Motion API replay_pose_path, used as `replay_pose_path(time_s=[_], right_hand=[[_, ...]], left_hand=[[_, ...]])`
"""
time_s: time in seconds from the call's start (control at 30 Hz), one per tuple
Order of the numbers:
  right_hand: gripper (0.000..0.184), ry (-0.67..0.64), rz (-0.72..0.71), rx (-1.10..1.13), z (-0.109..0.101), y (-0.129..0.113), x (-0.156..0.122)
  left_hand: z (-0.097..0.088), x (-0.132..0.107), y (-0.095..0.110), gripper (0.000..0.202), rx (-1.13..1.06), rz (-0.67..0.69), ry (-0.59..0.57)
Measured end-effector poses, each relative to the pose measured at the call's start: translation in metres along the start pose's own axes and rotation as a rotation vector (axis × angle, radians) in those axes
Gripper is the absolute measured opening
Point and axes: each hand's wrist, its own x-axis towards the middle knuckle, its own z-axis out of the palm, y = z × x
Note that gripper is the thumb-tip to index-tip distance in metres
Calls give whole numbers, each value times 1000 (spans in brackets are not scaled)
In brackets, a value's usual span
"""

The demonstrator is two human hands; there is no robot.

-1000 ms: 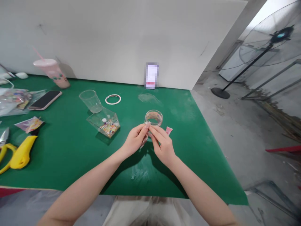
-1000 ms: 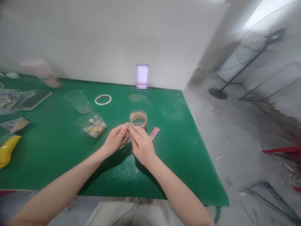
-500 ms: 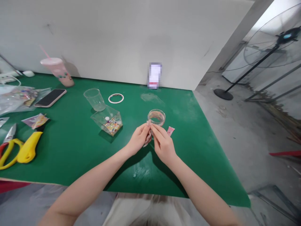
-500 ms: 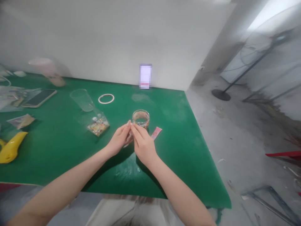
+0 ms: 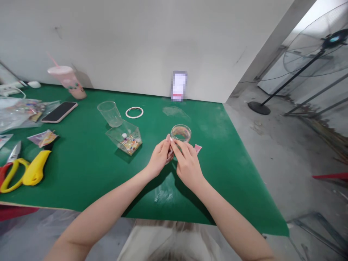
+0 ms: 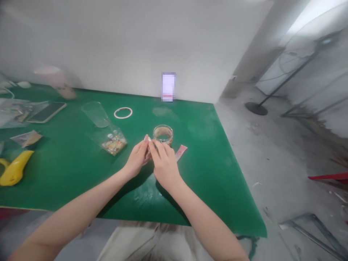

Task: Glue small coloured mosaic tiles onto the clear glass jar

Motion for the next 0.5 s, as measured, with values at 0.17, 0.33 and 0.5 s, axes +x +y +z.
replay_pose_path(time_s=[0.17, 0.33, 0.5], right_hand=[[60, 102, 24, 145, -3, 5, 2], [54, 286, 171, 252, -9, 17, 7], [90, 221, 393, 308, -1, 39, 6]], left_hand=[[-1, -1, 1, 49, -82, -7, -129], [2, -6, 7, 47, -167, -61, -280], [6, -11, 14, 49, -240, -145, -346]])
